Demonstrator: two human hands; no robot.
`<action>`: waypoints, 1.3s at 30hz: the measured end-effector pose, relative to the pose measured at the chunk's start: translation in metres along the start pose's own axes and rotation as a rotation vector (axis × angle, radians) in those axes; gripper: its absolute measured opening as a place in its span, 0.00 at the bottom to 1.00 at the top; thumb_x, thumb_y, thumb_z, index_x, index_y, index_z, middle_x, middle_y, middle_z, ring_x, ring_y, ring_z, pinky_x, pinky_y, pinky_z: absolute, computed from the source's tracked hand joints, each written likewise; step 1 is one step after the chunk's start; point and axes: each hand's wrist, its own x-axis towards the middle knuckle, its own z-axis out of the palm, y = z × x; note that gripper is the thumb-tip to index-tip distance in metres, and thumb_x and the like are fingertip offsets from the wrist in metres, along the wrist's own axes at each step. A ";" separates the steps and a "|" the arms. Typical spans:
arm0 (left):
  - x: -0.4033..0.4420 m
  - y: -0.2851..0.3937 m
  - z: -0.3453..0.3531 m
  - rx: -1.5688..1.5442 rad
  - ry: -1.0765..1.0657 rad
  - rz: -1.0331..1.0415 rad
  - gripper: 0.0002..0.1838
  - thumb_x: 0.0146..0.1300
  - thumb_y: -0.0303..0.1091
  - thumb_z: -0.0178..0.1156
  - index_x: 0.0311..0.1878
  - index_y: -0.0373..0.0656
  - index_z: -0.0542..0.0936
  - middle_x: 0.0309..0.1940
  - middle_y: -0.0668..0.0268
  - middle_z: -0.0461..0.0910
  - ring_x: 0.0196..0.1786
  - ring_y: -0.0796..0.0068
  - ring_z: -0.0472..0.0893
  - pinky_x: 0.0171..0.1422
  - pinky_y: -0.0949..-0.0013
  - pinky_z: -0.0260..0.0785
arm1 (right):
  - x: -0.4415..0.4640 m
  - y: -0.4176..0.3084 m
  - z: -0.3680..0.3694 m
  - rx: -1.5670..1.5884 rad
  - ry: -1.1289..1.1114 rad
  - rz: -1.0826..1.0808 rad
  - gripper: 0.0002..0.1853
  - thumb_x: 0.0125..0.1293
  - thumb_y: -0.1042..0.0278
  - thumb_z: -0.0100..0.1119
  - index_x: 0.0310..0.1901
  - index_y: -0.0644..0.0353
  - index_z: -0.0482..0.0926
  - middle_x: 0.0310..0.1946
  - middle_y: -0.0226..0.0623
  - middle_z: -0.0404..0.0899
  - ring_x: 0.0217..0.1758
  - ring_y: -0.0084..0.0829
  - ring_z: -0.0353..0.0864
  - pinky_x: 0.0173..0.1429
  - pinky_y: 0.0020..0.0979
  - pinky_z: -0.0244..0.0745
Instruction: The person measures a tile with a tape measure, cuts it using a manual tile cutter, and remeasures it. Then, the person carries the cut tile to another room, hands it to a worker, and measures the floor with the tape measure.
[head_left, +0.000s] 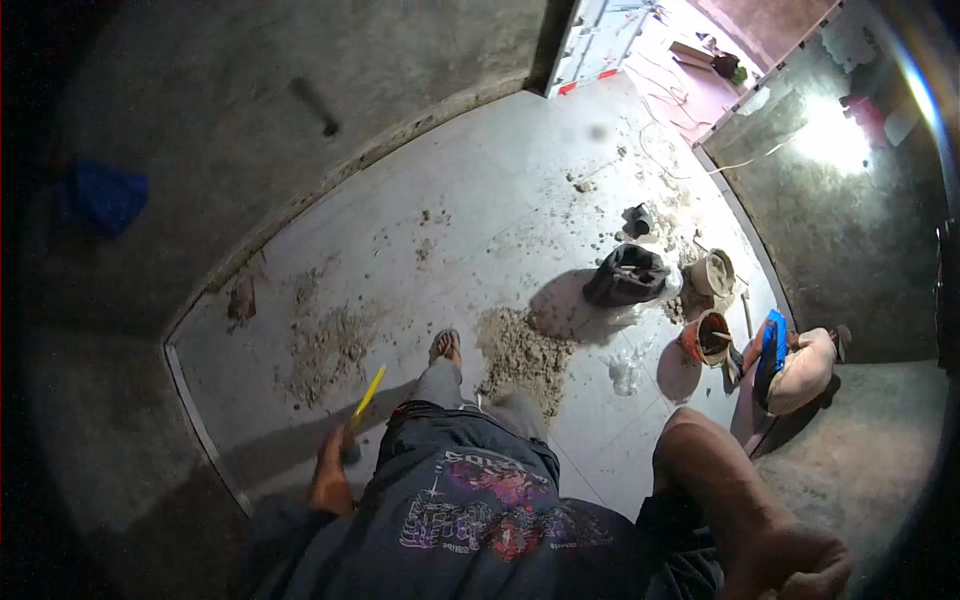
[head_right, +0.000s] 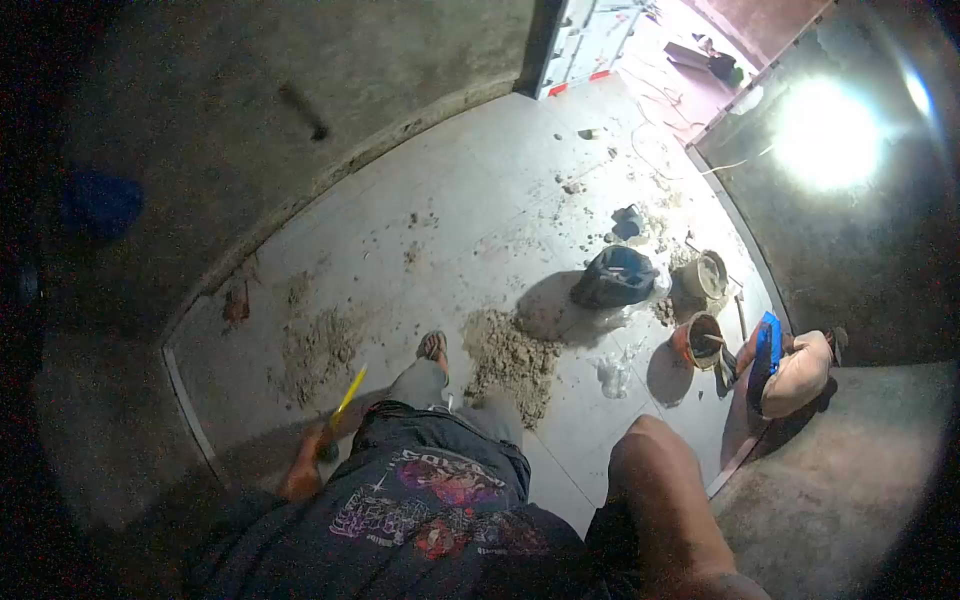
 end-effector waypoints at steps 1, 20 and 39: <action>0.059 0.055 -0.036 0.138 0.004 0.217 0.20 0.67 0.44 0.48 0.47 0.38 0.79 0.37 0.46 0.80 0.40 0.52 0.80 0.43 0.53 0.69 | 0.002 0.028 -0.013 -0.071 -0.016 -0.108 0.11 0.53 0.75 0.56 0.18 0.54 0.66 0.13 0.23 0.60 0.16 0.18 0.58 0.19 0.25 0.51; 0.058 0.839 -0.308 0.023 0.016 0.451 0.18 0.67 0.42 0.49 0.29 0.40 0.79 0.25 0.61 0.79 0.32 0.67 0.77 0.39 0.61 0.68 | -0.117 0.585 -0.363 -0.364 -0.049 0.041 0.18 0.68 0.52 0.41 0.24 0.55 0.64 0.16 0.23 0.59 0.18 0.18 0.58 0.23 0.24 0.52; 0.116 1.751 -0.529 1.091 0.081 1.235 0.14 0.56 0.39 0.53 0.37 0.40 0.83 0.34 0.52 0.81 0.39 0.56 0.80 0.45 0.56 0.69 | -0.734 0.968 -0.576 -0.888 -0.170 2.456 0.34 0.55 0.44 0.61 0.56 0.63 0.73 0.46 0.58 0.76 0.52 0.57 0.75 0.60 0.46 0.68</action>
